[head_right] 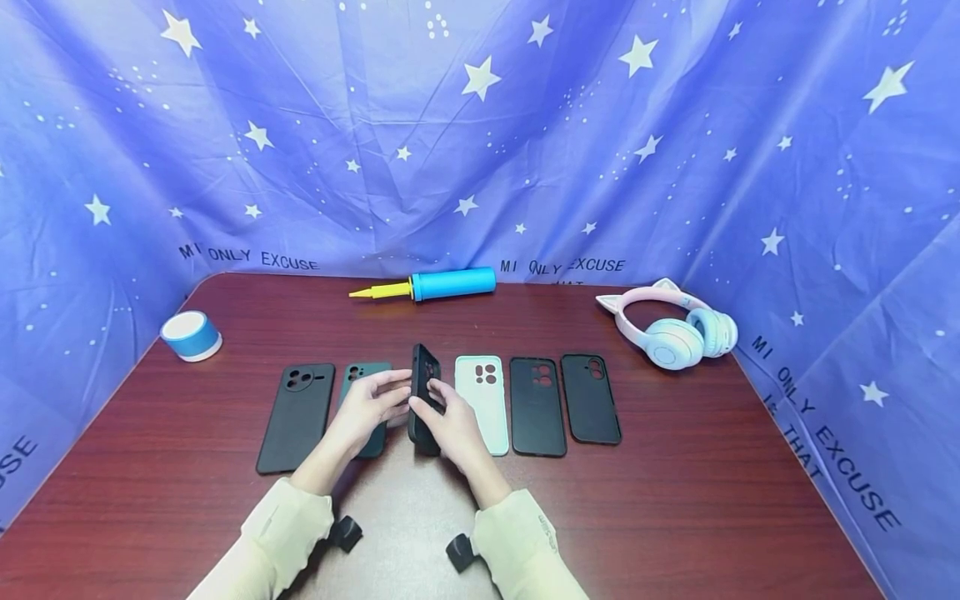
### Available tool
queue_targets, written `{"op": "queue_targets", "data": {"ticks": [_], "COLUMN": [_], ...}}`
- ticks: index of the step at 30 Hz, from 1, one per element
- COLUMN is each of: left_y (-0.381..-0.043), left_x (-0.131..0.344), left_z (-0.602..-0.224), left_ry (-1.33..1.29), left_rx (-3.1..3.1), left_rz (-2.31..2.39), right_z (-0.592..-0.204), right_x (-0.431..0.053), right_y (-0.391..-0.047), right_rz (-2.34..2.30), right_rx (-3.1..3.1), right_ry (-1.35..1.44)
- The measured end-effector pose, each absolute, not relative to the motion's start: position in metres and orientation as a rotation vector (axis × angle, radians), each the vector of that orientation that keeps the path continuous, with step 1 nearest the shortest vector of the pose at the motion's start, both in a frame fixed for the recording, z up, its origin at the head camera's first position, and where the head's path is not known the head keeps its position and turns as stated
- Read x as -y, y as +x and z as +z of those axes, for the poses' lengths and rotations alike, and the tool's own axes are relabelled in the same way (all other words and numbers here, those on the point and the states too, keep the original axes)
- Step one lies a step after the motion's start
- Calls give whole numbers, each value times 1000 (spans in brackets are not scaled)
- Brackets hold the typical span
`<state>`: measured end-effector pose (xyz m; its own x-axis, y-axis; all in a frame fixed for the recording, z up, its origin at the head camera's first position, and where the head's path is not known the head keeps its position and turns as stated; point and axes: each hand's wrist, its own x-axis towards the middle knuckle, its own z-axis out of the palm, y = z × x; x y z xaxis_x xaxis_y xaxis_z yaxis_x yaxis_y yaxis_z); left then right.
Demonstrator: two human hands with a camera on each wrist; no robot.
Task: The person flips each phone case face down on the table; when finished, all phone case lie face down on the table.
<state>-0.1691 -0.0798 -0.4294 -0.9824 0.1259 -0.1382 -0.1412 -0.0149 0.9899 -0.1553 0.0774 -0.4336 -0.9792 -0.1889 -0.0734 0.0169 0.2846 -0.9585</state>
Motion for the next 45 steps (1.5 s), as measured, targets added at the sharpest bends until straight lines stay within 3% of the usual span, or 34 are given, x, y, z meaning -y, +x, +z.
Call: {"op": "queue_targets", "data": {"ticks": [17,45], "left_y": [-170,-166], "left_x": [77,79], "left_z": [-433,-427], "left_ry": [-9,-78], "left_rx": [-2052,-2402], "left_rz": [2023,1664], "right_z": [-432,-427], "right_x": [-76,-93], "right_y": [-160,-165], "right_rz": [-2046,-1957], "right_rx": [-2063,-2199], "right_ry": [-179,-187]}}
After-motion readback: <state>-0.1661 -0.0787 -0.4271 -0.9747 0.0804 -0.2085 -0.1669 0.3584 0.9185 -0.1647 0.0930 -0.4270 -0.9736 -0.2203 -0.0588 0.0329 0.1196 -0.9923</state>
